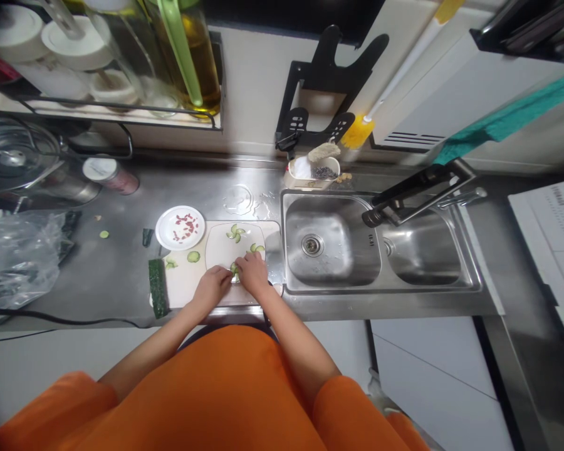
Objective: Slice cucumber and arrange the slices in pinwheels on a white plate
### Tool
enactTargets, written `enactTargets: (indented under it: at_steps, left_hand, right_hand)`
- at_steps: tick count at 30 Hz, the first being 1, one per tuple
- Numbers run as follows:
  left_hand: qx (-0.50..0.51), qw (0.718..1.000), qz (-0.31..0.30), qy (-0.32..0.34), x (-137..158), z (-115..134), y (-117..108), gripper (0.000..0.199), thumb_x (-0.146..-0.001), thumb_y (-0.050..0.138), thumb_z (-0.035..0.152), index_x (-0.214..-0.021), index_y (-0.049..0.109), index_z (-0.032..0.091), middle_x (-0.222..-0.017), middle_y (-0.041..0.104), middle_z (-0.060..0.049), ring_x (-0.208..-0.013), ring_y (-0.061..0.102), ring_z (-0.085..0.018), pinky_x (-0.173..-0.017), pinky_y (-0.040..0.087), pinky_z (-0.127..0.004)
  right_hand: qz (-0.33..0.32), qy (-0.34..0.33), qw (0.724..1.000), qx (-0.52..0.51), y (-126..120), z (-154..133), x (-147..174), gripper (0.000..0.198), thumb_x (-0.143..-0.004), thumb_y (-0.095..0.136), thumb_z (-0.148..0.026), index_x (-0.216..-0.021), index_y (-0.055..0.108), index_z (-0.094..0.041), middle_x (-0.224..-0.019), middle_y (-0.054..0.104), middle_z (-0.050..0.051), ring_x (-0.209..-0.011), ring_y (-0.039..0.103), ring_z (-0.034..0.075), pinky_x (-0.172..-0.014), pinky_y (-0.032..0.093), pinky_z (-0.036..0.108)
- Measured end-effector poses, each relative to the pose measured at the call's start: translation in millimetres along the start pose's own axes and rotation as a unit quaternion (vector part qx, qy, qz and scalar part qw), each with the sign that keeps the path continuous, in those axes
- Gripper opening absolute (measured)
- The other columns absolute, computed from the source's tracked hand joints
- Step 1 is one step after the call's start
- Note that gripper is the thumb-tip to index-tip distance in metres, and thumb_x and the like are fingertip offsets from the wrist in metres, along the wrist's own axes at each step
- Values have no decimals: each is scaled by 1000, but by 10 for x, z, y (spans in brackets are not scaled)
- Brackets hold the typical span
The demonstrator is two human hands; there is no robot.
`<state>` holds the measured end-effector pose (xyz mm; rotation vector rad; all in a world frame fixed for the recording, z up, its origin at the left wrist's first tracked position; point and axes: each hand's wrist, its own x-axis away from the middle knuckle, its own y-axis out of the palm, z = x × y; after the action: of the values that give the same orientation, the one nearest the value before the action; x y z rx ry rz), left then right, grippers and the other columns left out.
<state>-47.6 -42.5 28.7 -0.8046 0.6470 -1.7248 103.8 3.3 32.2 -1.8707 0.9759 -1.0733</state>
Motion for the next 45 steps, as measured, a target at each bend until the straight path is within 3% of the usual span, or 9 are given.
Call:
enactTargets:
  at_steps: [23, 27, 34, 39, 45]
  left_hand:
    - [57, 998, 18, -1, 23, -39, -40, 18, -84, 51, 18, -87, 69, 19, -83, 64, -6, -83, 58, -18, -80, 46, -28]
    - [63, 996, 55, -14, 22, -93, -155, 18, -83, 51, 18, -86, 69, 20, -86, 66, -6, -86, 60, -18, -83, 46, -29]
    - [-15, 978, 159, -131, -10, -463, -517, 25, -82, 50, 25, -95, 69, 17, -92, 67, -9, -86, 60, -21, -84, 45, -32]
    - [-97, 966, 147, -190, -25, -687, -598, 33, -81, 52, 29, -108, 65, 13, -99, 64, -14, -94, 58, -26, -85, 44, -36]
    - [-122, 962, 122, -214, -46, -700, -531, 30, -83, 50, 28, -104, 66, 15, -101, 62, -15, -93, 58, -27, -81, 43, -35]
  right_hand:
    - [0, 24, 999, -42, -95, 49, 34, 23, -88, 49, -22, -102, 67, -24, -98, 62, 7, -100, 43, 24, -77, 33, 31]
    - [13, 44, 997, -56, -151, 69, 76, 23, -88, 49, -22, -102, 67, -24, -101, 63, 7, -99, 44, 24, -78, 34, 31]
    - [57, 51, 994, -80, -183, 160, 190, 26, -86, 46, -14, -98, 68, -20, -97, 66, 6, -91, 49, 21, -83, 34, 31]
    - [70, 45, 993, -84, -120, 167, 272, 25, -85, 46, -13, -95, 69, -19, -92, 66, 6, -90, 51, 20, -82, 33, 30]
    - [70, 32, 994, -75, -53, 117, 315, 23, -86, 47, -14, -93, 68, -19, -88, 65, 6, -87, 50, 19, -80, 32, 29]
